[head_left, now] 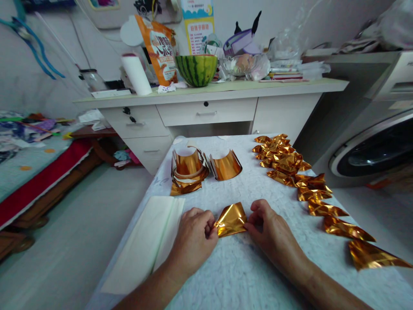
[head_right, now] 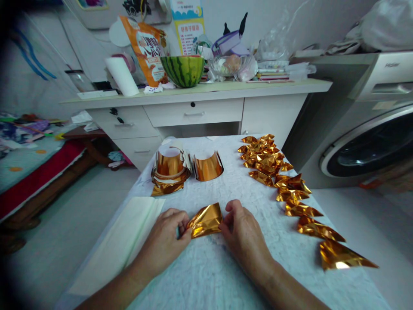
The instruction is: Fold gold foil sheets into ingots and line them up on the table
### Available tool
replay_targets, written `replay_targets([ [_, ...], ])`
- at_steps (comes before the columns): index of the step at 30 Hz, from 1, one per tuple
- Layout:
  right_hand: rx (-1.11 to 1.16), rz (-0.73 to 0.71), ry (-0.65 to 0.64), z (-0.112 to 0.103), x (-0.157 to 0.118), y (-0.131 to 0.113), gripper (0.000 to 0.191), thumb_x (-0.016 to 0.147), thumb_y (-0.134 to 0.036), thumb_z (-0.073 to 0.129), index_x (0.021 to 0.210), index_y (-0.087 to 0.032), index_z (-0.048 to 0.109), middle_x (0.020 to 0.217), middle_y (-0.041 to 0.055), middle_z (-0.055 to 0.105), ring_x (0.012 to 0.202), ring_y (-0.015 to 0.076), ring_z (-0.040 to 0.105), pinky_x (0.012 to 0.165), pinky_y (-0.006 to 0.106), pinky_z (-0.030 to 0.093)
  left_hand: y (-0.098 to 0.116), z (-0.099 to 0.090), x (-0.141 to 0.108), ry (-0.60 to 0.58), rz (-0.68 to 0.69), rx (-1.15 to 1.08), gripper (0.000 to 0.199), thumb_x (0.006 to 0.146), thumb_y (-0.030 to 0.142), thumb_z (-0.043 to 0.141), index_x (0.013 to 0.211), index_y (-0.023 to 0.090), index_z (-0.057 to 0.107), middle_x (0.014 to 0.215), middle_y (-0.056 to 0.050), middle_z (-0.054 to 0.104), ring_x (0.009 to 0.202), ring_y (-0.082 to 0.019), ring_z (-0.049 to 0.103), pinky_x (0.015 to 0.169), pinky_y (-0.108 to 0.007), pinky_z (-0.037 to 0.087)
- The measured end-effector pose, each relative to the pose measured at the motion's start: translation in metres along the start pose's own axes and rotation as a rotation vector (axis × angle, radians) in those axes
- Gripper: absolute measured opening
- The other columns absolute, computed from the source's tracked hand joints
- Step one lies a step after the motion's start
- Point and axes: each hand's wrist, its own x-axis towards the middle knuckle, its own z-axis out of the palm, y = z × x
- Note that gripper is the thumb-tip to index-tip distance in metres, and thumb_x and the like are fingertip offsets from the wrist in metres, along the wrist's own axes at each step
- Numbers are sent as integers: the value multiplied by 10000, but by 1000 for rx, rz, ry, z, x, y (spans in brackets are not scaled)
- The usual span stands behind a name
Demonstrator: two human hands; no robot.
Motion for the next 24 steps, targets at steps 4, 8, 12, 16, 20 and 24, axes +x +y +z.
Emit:
replay_targets([
  [4,-10,-42,37,1,-1,-2,246,758,-158,547,939,-242,403,746,-14,640,700,183,625,642,295,442,2,0,0,-11,-3,25,151,717,76,549,642,195,495,688,-2,547,768,-194,512,689,-295,340],
  [8,-13,-74,55,2,-2,-1,230,759,-157,545,938,-238,427,783,0,649,735,187,630,670,300,455,1,1,-1,-12,13,47,151,725,78,540,649,198,488,699,-5,548,778,-197,507,689,-294,338],
  [12,-18,-63,39,2,-2,-1,203,764,-157,552,920,-236,449,791,3,648,735,185,622,664,293,452,1,1,-1,-15,9,54,152,724,80,543,647,200,491,691,-4,541,775,-196,507,683,-290,336],
  [16,-82,-24,-15,-1,0,-4,95,781,-180,567,799,-229,488,759,12,632,711,189,599,634,291,427,2,0,0,-20,4,45,150,719,74,549,654,199,498,697,-4,550,779,-196,511,684,-288,339],
  [20,-91,22,-35,-2,3,-5,79,792,-196,568,796,-229,496,731,7,635,677,184,591,603,283,405,2,0,0,-32,4,48,149,734,82,555,656,198,503,711,-9,556,790,-199,519,690,-290,350],
  [24,-80,33,-23,0,4,-4,103,790,-205,569,808,-232,472,710,-5,636,651,180,593,589,278,393,0,-1,-1,-35,14,72,124,769,110,554,690,201,524,743,-15,568,795,-204,527,706,-301,363],
])
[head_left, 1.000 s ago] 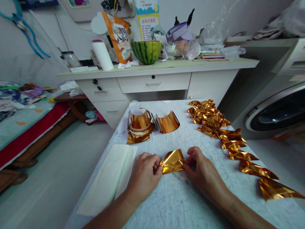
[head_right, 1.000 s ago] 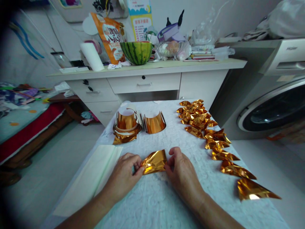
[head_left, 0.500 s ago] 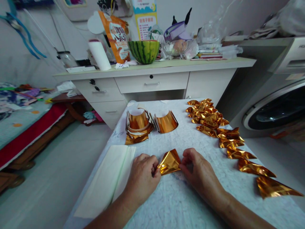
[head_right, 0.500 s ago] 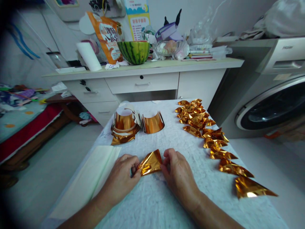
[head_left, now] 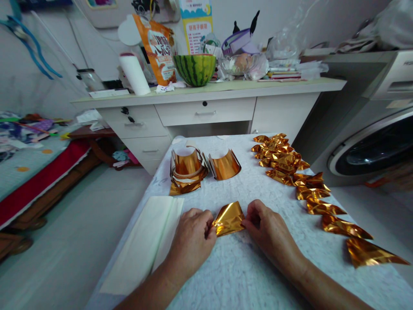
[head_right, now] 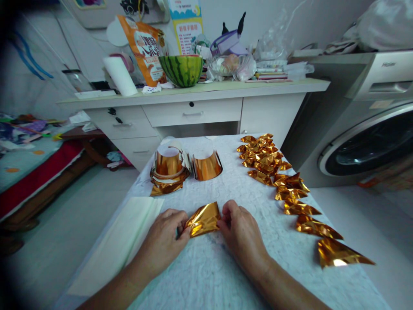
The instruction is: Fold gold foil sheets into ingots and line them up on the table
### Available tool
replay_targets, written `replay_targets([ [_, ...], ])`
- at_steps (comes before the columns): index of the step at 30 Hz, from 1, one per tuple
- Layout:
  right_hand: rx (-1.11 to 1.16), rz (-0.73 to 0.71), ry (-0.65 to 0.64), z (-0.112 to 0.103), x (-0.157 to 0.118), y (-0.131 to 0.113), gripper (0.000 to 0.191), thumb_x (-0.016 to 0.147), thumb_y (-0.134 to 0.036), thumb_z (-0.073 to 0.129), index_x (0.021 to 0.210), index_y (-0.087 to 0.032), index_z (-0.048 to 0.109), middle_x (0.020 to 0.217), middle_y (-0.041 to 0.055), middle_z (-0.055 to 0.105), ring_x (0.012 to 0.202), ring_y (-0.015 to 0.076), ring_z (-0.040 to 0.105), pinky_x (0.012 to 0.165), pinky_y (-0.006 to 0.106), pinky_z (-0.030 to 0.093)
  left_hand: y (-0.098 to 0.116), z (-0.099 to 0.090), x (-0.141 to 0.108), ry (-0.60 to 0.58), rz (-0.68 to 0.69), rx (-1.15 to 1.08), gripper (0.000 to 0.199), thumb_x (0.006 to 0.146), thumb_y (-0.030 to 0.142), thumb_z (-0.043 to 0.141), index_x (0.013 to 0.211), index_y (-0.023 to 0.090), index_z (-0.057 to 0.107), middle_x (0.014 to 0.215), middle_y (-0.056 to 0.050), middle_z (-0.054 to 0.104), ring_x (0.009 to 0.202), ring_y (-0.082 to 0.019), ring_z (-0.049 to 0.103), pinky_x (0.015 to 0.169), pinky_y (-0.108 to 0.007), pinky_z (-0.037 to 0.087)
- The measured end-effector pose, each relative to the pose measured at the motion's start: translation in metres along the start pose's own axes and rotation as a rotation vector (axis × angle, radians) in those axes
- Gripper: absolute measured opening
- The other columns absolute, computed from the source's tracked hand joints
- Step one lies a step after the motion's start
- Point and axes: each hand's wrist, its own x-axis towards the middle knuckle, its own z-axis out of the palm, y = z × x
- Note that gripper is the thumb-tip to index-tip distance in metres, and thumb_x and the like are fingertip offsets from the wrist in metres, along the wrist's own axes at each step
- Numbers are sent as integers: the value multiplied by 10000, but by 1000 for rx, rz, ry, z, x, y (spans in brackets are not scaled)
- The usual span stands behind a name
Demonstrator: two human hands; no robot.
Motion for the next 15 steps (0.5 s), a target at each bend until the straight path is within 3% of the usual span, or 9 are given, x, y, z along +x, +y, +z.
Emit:
replay_targets([
  [9,-34,-8,65,5,1,1,99,773,-222,569,817,-238,481,677,-14,631,607,176,590,553,268,361,2,-2,-3,-11,12,56,149,817,140,518,684,203,492,765,-43,595,843,-237,544,705,-329,377],
  [15,-52,-15,68,6,0,2,96,773,-213,551,802,-242,464,663,-14,622,598,177,585,546,268,357,-1,-2,-5,21,14,95,145,829,215,559,688,200,529,806,-54,608,904,-260,529,783,-368,383],
])
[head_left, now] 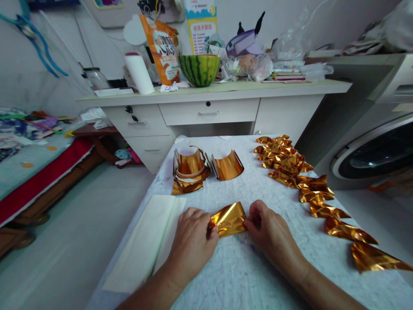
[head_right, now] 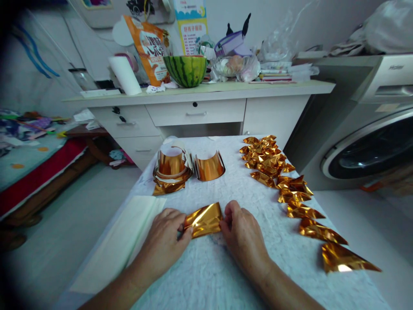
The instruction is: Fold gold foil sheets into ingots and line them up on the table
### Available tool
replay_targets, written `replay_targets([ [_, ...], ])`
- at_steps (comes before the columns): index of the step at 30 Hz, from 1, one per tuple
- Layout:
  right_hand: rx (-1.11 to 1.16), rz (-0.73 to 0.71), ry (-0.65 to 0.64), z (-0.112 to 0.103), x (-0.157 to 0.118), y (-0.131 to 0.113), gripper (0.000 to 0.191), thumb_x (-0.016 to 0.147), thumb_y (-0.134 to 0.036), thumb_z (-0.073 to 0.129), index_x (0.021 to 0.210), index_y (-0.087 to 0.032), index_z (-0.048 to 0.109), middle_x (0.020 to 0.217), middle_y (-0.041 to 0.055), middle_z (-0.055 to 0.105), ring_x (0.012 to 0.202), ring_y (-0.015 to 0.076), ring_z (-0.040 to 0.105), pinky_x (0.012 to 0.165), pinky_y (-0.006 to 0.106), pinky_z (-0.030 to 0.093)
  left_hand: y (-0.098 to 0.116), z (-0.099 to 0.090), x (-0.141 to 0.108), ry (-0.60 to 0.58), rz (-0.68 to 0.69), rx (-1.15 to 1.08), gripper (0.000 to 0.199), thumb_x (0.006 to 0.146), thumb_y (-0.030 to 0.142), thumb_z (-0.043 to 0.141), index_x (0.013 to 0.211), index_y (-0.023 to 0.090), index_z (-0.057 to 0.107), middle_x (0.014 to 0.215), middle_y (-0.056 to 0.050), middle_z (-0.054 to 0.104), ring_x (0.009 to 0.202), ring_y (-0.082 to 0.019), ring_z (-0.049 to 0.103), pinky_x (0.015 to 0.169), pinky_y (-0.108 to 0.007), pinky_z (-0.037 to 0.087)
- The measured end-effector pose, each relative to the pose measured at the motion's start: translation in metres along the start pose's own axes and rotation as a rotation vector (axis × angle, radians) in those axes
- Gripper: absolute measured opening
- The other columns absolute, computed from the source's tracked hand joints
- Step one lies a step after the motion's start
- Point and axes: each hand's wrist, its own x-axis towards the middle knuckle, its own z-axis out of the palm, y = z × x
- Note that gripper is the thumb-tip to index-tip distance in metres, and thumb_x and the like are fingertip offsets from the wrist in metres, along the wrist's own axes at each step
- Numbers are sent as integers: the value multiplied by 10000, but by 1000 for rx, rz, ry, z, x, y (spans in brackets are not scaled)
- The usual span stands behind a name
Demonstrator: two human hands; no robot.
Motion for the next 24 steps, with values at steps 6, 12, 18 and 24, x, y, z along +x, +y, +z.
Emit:
replay_targets([
  [6,-19,16,-31,-2,1,-3,101,778,-202,541,801,-241,451,662,-11,621,602,181,587,547,269,355,-3,0,0,1,-9,4,160,875,218,531,722,196,574,819,-45,601,900,-247,518,801,-372,377],
  [12,-48,21,-29,0,2,-3,119,771,-190,548,813,-238,448,685,-5,619,621,184,582,565,274,354,-1,-1,3,-22,-13,40,192,896,214,515,714,189,569,827,-58,612,910,-253,516,798,-377,383],
  [18,-45,41,-23,1,1,-3,133,783,-201,555,858,-232,450,692,-13,627,605,172,572,559,265,348,0,-1,5,-41,-18,50,168,879,211,552,713,187,564,830,-55,617,914,-253,515,803,-375,385],
  [24,-104,29,-36,0,2,-3,88,784,-194,567,803,-221,486,682,-9,615,621,172,567,567,261,340,-1,-1,5,-24,-18,27,160,864,192,562,704,193,556,812,-34,608,904,-237,513,810,-361,383],
])
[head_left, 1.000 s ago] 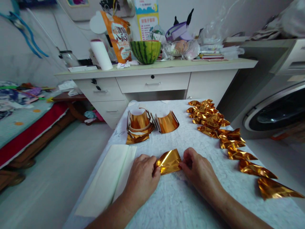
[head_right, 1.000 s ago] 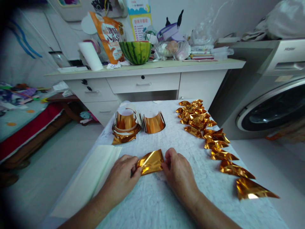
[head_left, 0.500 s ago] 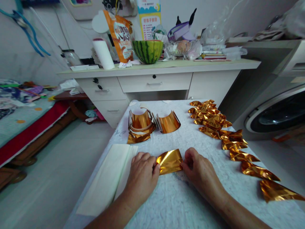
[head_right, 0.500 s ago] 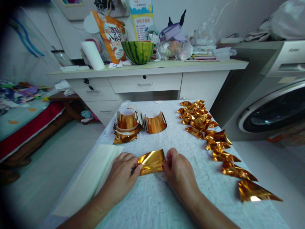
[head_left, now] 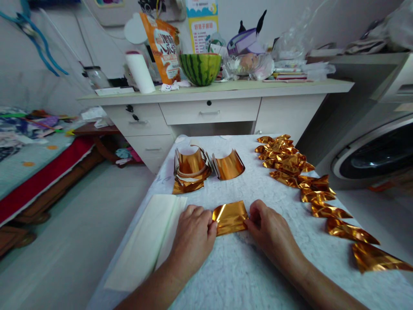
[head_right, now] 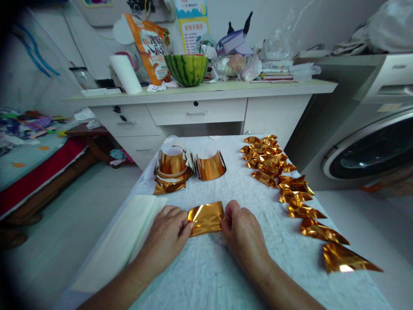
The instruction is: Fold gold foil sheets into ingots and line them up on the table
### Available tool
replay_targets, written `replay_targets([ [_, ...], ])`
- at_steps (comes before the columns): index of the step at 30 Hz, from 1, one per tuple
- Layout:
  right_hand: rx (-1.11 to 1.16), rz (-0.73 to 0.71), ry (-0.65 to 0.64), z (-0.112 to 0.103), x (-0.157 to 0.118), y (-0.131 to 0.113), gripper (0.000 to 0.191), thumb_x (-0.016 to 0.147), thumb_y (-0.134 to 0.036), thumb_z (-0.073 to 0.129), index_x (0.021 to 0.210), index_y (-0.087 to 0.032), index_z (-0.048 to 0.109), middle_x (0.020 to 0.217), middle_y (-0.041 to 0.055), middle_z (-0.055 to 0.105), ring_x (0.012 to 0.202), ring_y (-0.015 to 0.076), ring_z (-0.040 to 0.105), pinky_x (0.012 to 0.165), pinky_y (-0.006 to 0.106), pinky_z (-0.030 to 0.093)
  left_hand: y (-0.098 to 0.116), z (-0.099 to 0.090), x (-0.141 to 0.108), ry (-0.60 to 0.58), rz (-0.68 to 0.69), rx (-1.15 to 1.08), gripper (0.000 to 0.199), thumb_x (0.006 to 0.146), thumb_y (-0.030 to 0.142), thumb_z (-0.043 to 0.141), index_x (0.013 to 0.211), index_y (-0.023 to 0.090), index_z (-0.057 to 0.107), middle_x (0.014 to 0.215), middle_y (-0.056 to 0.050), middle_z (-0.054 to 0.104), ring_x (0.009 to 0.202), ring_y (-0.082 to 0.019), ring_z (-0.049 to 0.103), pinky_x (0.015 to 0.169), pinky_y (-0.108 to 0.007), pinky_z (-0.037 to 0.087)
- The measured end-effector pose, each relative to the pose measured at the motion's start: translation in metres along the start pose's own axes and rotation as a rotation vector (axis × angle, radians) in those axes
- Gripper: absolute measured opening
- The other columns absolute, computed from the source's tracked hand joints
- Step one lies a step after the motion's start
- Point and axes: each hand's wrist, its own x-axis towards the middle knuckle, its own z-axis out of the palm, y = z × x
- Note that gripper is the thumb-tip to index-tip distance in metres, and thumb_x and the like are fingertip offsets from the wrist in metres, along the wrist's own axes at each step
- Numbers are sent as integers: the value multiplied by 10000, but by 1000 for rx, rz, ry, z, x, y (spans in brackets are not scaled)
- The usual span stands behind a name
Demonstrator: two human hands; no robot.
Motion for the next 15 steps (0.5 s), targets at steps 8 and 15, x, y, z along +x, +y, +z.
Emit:
replay_targets([
  [8,7,-76,-52,-7,-1,-4,72,848,-184,536,823,-216,595,746,9,659,713,195,583,644,285,379,-2,1,-2,21,6,-22,177,849,187,572,679,193,523,787,-25,586,884,-230,505,790,-349,379],
  [15,5,-143,-52,-4,-2,1,112,852,-146,537,852,-213,627,791,20,646,762,200,582,707,306,410,-4,5,-2,63,-18,-12,119,827,197,596,724,200,536,836,-23,573,918,-238,487,802,-364,364],
])
